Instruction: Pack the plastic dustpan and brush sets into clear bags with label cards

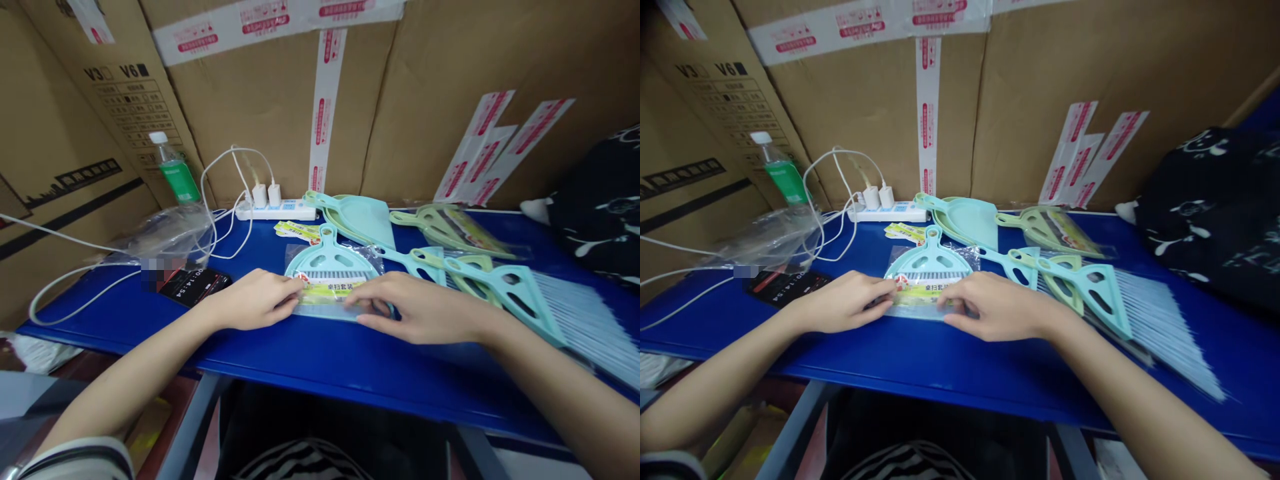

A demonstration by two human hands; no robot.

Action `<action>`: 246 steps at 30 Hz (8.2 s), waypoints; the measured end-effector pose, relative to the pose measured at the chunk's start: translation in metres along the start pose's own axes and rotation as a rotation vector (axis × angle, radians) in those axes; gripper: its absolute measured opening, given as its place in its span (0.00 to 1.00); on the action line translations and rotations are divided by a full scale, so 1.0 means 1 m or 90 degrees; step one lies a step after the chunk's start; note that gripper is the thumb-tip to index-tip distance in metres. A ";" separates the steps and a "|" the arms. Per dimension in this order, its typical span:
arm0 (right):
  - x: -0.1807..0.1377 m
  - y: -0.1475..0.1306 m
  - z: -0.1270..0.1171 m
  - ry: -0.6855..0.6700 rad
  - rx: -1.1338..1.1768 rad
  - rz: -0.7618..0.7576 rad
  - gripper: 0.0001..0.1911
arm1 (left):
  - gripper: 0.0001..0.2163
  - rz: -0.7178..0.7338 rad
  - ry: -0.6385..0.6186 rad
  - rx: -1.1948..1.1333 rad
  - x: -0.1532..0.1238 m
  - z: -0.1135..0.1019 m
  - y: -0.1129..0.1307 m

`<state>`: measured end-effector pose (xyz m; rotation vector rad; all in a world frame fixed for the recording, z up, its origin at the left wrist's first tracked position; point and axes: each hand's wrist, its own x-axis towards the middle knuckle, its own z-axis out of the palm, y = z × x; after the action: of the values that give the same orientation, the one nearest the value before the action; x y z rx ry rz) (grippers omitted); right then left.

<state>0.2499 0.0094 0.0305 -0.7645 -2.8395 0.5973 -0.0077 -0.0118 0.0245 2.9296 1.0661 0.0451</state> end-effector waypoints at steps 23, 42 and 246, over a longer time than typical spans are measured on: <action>0.004 0.003 0.006 0.043 -0.091 0.214 0.06 | 0.02 -0.092 -0.001 0.078 0.006 0.009 0.009; 0.005 0.001 0.004 -0.001 -0.104 0.233 0.10 | 0.12 0.097 0.077 0.117 0.004 0.010 0.000; -0.004 0.013 -0.004 -0.028 -0.103 0.134 0.09 | 0.11 -0.046 -0.018 0.205 0.001 0.004 -0.003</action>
<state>0.2602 0.0195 0.0287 -1.1007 -2.8966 0.4167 -0.0086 -0.0094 0.0208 3.1532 1.2850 -0.1865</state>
